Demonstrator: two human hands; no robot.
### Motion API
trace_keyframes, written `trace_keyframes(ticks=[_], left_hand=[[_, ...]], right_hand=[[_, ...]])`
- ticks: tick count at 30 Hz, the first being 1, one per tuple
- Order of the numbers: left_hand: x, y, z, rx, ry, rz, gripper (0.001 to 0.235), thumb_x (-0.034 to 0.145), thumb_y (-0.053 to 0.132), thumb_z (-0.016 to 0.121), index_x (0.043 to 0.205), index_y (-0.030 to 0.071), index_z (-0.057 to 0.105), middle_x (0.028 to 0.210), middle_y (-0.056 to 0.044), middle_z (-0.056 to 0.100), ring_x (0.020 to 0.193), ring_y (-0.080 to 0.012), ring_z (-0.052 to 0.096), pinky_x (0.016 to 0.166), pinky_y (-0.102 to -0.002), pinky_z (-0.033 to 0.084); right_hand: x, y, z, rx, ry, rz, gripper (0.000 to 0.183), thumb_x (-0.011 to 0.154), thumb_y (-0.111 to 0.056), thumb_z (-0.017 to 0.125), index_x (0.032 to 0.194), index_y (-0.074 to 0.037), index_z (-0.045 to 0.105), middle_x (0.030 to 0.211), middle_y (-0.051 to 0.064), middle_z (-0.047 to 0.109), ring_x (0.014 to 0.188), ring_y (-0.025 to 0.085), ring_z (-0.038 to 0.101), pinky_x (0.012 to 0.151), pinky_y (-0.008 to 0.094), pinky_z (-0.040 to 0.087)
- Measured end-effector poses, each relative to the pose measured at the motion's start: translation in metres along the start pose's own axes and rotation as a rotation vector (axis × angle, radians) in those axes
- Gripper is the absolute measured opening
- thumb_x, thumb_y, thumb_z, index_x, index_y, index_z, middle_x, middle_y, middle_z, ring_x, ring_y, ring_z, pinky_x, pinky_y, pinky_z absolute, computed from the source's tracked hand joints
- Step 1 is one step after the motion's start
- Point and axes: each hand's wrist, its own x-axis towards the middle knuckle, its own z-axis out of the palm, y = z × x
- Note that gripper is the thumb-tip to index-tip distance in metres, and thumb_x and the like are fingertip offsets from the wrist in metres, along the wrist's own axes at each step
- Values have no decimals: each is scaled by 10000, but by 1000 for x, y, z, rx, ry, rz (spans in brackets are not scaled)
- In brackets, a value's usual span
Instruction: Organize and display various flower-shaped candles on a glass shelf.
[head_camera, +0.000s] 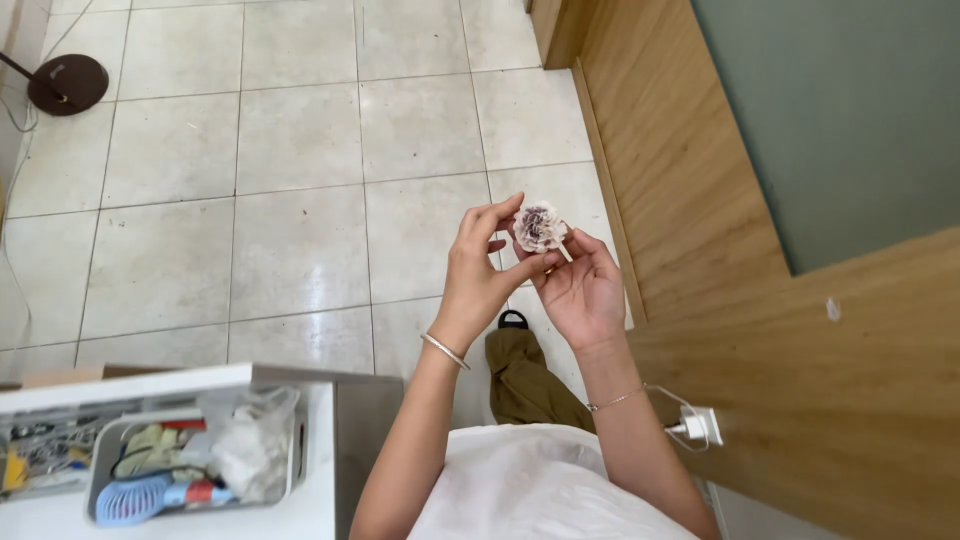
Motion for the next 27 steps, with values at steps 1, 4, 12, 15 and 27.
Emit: trace_keyframes(ticks=[1, 4, 12, 15, 27], left_hand=[[26, -10, 4, 3, 6, 0, 695, 738, 193, 911, 1368, 115, 628, 1240, -60, 625, 1128, -198, 666, 895, -359, 578], [103, -34, 18, 12, 23, 2, 676, 742, 213, 921, 1346, 107, 633, 1217, -50, 662, 1117, -187, 680, 895, -350, 582], [288, -80, 40, -5, 150, -23, 600, 785, 224, 893, 1323, 96, 660, 1234, -45, 720, 1157, -176, 714, 910, -334, 586], [345, -102, 33, 28, 162, -44, 573, 806, 213, 870, 1333, 107, 670, 1259, -52, 702, 1161, -182, 702, 894, -334, 587], [630, -223, -42, 70, 8, 53, 596, 912, 173, 774, 1469, 108, 571, 1282, -92, 614, 1162, -224, 634, 945, -356, 549]], right_hand=[[29, -9, 2, -1, -4, 6, 305, 1034, -166, 497, 1203, 69, 594, 1284, 232, 656, 1188, 355, 657, 1045, 451, 560], [113, -39, 11, -28, -54, 46, 302, 1029, -172, 541, 1206, 68, 590, 1300, 237, 643, 1200, 400, 650, 987, 408, 568], [319, -99, 35, -70, -171, 122, 258, 1087, -169, 600, 1210, 55, 641, 1184, 182, 696, 1092, 308, 677, 863, 352, 579], [379, -99, 46, -80, -114, 140, 247, 1071, -148, 602, 1214, 52, 637, 1169, 171, 689, 1093, 277, 671, 890, 357, 591], [679, -79, 107, -153, -60, 22, 255, 1053, -112, 597, 1263, 31, 612, 1247, 147, 681, 1188, 225, 658, 1076, 386, 567]])
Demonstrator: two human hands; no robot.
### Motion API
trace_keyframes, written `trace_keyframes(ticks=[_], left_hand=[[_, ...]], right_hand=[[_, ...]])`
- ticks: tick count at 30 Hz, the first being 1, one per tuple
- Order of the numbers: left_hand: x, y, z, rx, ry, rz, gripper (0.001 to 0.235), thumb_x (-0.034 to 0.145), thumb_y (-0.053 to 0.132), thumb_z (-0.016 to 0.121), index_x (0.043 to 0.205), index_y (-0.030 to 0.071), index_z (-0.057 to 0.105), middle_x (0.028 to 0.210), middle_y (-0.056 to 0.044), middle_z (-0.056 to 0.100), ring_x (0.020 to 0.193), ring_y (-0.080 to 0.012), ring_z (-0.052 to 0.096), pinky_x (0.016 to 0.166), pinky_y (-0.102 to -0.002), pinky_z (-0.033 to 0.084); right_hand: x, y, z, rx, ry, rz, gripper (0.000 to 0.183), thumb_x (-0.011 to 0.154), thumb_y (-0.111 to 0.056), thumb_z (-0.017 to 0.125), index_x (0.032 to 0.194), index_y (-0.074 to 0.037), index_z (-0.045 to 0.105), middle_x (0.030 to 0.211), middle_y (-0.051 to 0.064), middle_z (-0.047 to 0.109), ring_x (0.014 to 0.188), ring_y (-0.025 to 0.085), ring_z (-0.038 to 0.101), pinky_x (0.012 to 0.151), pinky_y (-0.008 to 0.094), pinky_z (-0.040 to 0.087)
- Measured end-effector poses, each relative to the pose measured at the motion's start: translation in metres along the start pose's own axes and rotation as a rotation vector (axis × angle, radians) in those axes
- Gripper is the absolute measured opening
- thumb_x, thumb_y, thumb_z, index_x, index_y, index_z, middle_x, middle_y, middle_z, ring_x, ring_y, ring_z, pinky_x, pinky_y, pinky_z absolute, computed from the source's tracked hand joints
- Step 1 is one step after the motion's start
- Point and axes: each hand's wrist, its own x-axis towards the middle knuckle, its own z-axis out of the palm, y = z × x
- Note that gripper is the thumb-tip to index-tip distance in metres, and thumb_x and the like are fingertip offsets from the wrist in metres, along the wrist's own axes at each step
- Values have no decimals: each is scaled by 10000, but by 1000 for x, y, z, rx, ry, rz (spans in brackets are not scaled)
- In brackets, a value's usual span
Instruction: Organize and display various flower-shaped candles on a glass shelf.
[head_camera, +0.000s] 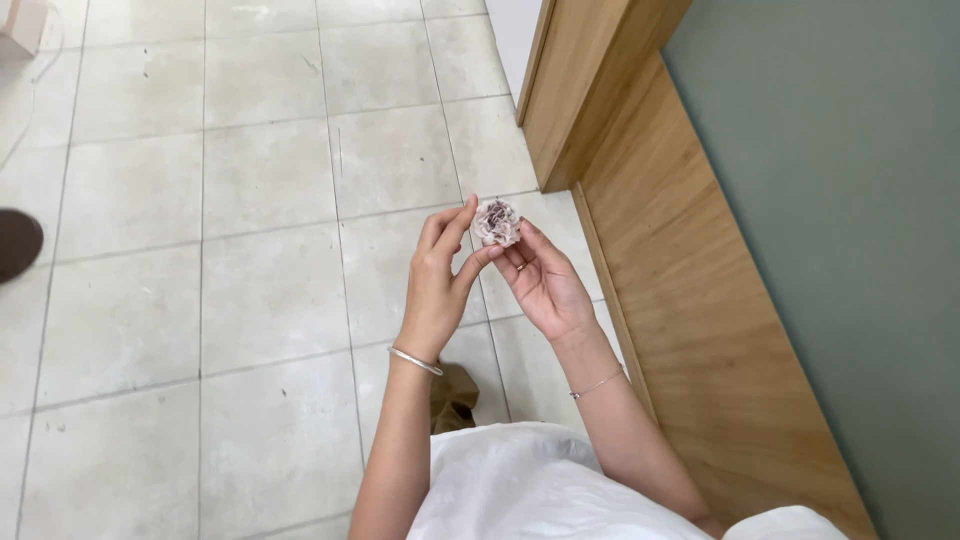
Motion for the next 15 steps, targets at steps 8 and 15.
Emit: trace_keyframes(ticks=[8, 15], left_hand=[[190, -68, -51, 8, -60, 53, 537, 962, 159, 724, 1471, 90, 567, 1292, -104, 612, 1140, -237, 640, 944, -353, 547], [321, -134, -42, -93, -20, -21, 399, 968, 169, 726, 1340, 85, 609, 1288, -73, 628, 1117, -201, 696, 894, -330, 565]], right_hand=[[185, 4, 69, -19, 56, -93, 331, 1030, -111, 574, 1335, 16, 589, 1286, 124, 670, 1196, 200, 655, 1086, 367, 545], [326, -15, 73, -47, 127, -122, 359, 1012, -55, 585, 1347, 68, 560, 1267, 162, 669, 1179, 206, 658, 1082, 354, 545]])
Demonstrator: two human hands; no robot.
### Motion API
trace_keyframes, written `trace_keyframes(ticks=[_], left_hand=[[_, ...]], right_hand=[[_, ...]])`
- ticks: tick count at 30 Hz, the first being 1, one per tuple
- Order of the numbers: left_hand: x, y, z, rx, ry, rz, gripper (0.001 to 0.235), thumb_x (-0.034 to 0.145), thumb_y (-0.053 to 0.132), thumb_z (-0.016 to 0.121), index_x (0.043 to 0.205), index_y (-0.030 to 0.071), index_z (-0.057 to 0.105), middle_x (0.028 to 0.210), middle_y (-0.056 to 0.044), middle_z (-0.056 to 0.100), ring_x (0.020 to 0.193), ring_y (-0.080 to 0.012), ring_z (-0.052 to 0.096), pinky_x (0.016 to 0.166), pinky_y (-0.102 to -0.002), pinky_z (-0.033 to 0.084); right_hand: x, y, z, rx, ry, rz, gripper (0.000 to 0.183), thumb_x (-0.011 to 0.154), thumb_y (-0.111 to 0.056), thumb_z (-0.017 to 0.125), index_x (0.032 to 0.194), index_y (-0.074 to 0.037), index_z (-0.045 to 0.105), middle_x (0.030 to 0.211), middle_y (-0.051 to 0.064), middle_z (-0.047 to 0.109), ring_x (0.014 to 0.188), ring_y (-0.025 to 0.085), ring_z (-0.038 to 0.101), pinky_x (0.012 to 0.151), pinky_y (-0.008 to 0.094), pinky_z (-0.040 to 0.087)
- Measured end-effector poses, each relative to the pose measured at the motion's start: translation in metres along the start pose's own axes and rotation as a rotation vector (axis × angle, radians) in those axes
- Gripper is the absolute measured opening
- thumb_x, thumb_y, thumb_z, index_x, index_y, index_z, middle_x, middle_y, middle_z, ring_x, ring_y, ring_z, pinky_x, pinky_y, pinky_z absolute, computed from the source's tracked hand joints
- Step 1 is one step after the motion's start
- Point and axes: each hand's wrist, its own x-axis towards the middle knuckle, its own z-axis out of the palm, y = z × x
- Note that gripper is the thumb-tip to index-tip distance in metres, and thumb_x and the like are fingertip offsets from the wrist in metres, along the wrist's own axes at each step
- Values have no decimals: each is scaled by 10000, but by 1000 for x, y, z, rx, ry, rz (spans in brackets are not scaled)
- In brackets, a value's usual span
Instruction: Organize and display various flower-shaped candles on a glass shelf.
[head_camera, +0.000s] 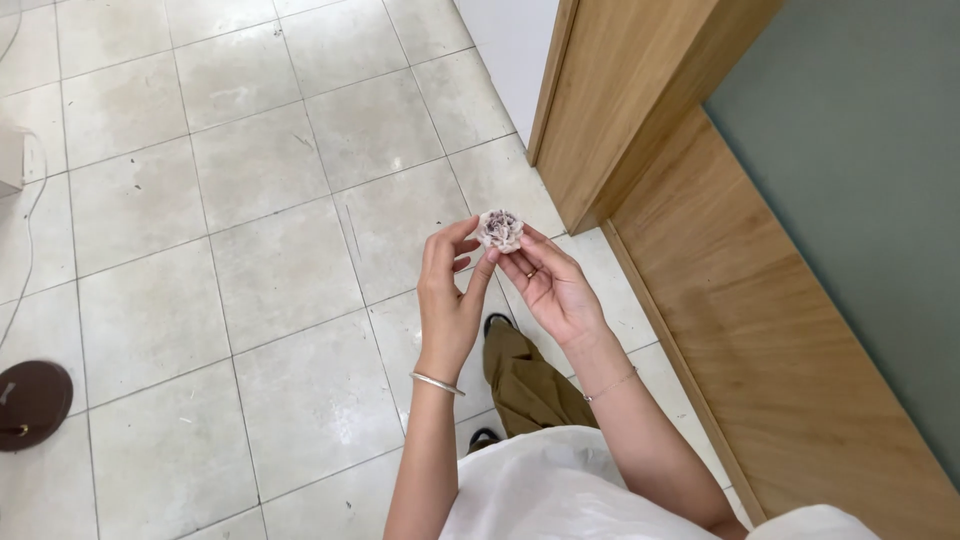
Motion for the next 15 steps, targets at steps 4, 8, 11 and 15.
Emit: trace_keyframes(ticks=[4, 8, 11, 15], left_hand=[[93, -41, 2, 11, 21, 7, 345, 977, 158, 723, 1302, 82, 633, 1274, -69, 642, 1102, -195, 703, 889, -324, 573], [201, -64, 11, 31, 36, 18, 401, 930, 151, 773, 1299, 84, 631, 1274, -64, 642, 1101, -190, 704, 874, -325, 573], [276, -79, 24, 46, 52, 51, 492, 858, 136, 839, 1299, 82, 629, 1273, -64, 642, 1107, -189, 698, 877, -328, 575], [350, -103, 42, -4, 93, 33, 554, 803, 97, 883, 1295, 74, 630, 1267, -59, 643, 1128, -181, 694, 925, -324, 600]], right_hand=[[108, -3, 9, -13, 9, 1, 348, 1000, -48, 591, 1331, 54, 560, 1246, 157, 676, 1157, 207, 672, 1057, 350, 562], [222, -26, 27, 22, -71, 4, 347, 1010, -29, 607, 1345, 48, 564, 1228, 162, 683, 1125, 222, 677, 1008, 338, 569], [291, -50, 49, -29, -82, -27, 349, 1012, -27, 620, 1350, 40, 565, 1229, 163, 683, 1113, 226, 676, 985, 327, 571], [361, -72, 71, -90, -39, -87, 341, 988, -25, 632, 1317, 35, 565, 1240, 155, 676, 1118, 197, 675, 1016, 330, 587]])
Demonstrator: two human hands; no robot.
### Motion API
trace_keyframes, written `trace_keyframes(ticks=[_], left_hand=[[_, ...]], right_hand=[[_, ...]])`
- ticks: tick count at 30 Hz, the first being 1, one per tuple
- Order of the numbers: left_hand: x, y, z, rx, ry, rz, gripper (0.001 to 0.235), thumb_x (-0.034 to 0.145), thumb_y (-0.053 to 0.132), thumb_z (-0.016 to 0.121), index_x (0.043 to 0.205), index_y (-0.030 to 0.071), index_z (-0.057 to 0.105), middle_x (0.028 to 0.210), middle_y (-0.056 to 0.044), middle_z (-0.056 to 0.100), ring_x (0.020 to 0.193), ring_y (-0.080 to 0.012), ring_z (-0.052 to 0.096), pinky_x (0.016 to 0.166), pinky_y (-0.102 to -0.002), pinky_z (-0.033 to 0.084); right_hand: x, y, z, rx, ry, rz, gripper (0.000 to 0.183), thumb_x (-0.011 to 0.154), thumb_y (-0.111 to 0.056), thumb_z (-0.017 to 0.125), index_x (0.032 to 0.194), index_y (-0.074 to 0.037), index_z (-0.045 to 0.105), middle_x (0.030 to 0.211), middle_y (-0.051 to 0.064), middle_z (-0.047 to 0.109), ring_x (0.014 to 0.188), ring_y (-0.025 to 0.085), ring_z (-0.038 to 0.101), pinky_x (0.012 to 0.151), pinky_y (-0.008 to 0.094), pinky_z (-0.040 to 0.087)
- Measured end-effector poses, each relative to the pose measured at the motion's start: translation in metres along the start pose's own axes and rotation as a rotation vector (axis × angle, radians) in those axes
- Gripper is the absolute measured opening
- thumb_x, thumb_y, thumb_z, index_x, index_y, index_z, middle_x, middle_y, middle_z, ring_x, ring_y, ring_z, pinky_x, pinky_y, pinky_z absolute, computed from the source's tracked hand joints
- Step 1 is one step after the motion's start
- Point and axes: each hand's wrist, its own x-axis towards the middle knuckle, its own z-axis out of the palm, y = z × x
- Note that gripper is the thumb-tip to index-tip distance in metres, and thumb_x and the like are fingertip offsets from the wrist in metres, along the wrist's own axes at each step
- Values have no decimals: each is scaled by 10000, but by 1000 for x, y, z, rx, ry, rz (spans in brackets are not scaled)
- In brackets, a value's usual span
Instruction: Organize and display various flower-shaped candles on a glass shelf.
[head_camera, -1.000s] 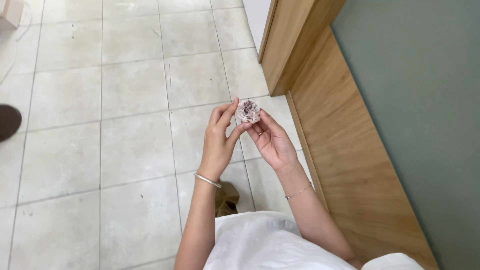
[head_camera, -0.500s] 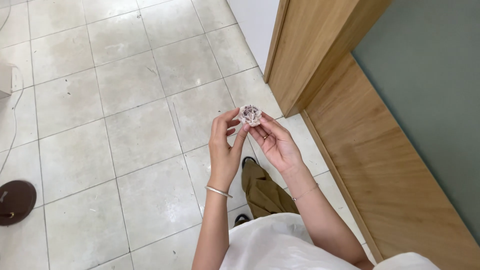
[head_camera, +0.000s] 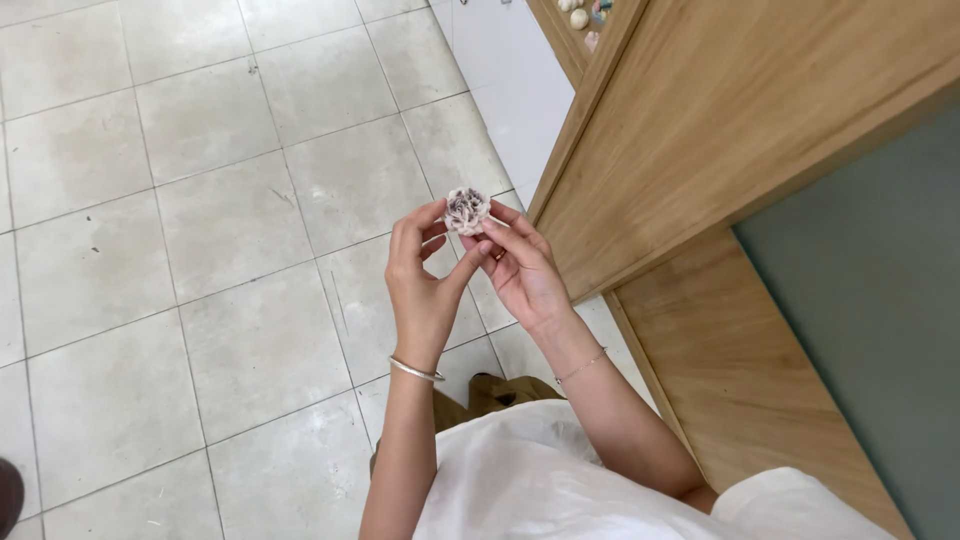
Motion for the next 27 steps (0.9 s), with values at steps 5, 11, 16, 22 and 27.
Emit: trace_keyframes(ticks=[5, 11, 16, 22, 27], left_hand=[[87, -45, 23, -38, -35, -12, 547, 802, 77, 880, 1289, 57, 631, 1267, -67, 638, 1126, -186, 691, 948, -327, 608], [214, -110, 44, -99, -137, -18, 525, 813, 106, 895, 1271, 52, 644, 1240, -65, 649, 1099, -179, 701, 961, -325, 619], [340, -150, 52, -108, -256, 38, 526, 804, 107, 906, 1261, 47, 651, 1243, -70, 652, 1104, -185, 690, 955, -325, 618], [467, -196, 70, -158, -433, 57, 566, 786, 77, 896, 1289, 56, 638, 1318, -81, 594, 1174, -197, 664, 981, -326, 617], [523, -236, 107, -224, -568, 32, 617, 774, 18, 885, 1336, 68, 634, 1287, -96, 525, 1193, -212, 644, 1017, -330, 610]], right_hand=[[85, -7, 5, -38, 78, -46, 316, 987, -48, 639, 1287, 20, 565, 1232, 145, 669, 1100, 174, 679, 1040, 343, 587], [209, -3, -2, 10, 138, -157, 235, 1043, -91, 633, 1248, 19, 597, 1171, 121, 674, 970, 142, 669, 1004, 362, 588], [318, -7, 29, 53, 223, -261, 172, 1056, -107, 614, 1180, 12, 620, 1155, 115, 699, 966, 142, 676, 983, 345, 590], [424, -12, 55, 25, 316, -352, 178, 1027, -109, 612, 1168, -1, 632, 1113, 130, 697, 971, 200, 709, 929, 371, 603], [479, -20, 34, 75, 456, -405, 261, 1022, -51, 637, 1276, 6, 623, 1107, 77, 686, 971, 133, 687, 919, 341, 622]])
